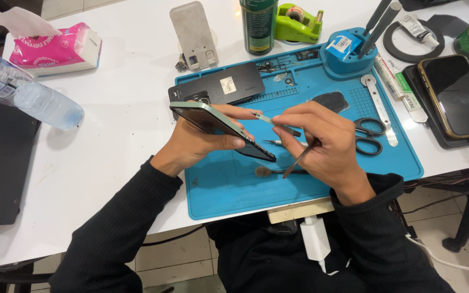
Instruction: The person disassembles a smartphone on a repair mat, using a pry tool to open the back cover and unscrew internal components. They remove the old battery, peel an adhesive strip, and press a new battery into the phone body.
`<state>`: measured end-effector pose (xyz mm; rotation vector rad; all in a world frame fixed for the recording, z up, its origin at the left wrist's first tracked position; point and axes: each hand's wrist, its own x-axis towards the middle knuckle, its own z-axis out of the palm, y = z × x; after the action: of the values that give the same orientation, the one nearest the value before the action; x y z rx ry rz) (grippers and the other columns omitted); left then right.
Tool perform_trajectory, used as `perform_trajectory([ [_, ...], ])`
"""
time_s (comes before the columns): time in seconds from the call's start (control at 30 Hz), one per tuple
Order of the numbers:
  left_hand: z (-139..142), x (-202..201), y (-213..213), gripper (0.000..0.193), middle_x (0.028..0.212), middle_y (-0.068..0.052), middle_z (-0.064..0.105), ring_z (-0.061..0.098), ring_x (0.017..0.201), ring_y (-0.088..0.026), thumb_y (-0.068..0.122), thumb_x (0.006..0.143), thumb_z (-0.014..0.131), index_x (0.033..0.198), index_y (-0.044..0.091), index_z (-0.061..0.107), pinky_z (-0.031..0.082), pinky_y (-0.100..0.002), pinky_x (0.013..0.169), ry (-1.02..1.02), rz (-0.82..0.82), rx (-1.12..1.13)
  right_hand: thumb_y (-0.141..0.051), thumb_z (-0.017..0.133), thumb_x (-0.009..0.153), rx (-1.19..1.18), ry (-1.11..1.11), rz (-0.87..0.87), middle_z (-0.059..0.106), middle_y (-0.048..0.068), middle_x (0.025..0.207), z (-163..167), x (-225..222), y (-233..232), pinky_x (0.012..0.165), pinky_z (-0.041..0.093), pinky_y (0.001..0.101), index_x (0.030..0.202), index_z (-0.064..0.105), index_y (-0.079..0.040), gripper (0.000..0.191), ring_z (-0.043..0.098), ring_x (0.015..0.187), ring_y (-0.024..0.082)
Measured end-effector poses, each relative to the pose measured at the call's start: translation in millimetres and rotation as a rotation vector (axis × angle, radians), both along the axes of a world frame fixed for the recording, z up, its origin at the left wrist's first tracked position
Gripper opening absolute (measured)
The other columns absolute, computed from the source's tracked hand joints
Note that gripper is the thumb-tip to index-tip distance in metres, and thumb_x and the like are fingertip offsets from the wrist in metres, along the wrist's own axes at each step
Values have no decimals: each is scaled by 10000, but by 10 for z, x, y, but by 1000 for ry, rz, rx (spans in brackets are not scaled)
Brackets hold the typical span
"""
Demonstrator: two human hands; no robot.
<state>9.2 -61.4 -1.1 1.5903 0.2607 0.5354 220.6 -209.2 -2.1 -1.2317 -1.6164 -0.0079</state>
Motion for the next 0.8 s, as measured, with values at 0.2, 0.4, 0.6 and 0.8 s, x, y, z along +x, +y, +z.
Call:
perform_trajectory([
  [0.2, -29, -27, 19, 223, 1299, -168, 730, 771, 1017, -217, -36, 839, 792, 1048, 23, 738, 632, -382, 871, 17, 27, -2, 10, 838, 870, 2, -5, -13, 718, 36, 1024, -6, -5, 2, 493, 349, 209, 1066, 758, -76, 228, 469, 576, 31],
  [0.4, -49, -25, 56, 201, 1212, -171, 759, 772, 1041, -230, -24, 813, 805, 989, 30, 725, 632, -385, 860, 35, 79, -48, 6, 835, 863, -5, -6, -31, 724, 40, 1031, 2, -18, 2, 502, 371, 209, 1068, 761, -74, 232, 497, 599, 40],
  [0.6, -76, -11, 57, 261, 1147, -153, 778, 757, 1069, -230, -25, 805, 824, 1048, 31, 750, 673, -363, 871, 59, 135, 6, -1, 831, 872, -25, -2, -25, 728, 39, 1025, 5, -27, 7, 505, 386, 208, 1071, 762, -71, 222, 531, 617, 48],
  [0.8, -74, -17, 71, 247, 1137, -132, 783, 759, 1086, -225, -7, 810, 822, 1038, 50, 747, 678, -359, 847, 34, 165, -36, -9, 836, 862, -28, -14, -30, 725, 40, 1010, -5, -30, 22, 505, 395, 212, 1068, 763, -71, 226, 547, 621, 56],
])
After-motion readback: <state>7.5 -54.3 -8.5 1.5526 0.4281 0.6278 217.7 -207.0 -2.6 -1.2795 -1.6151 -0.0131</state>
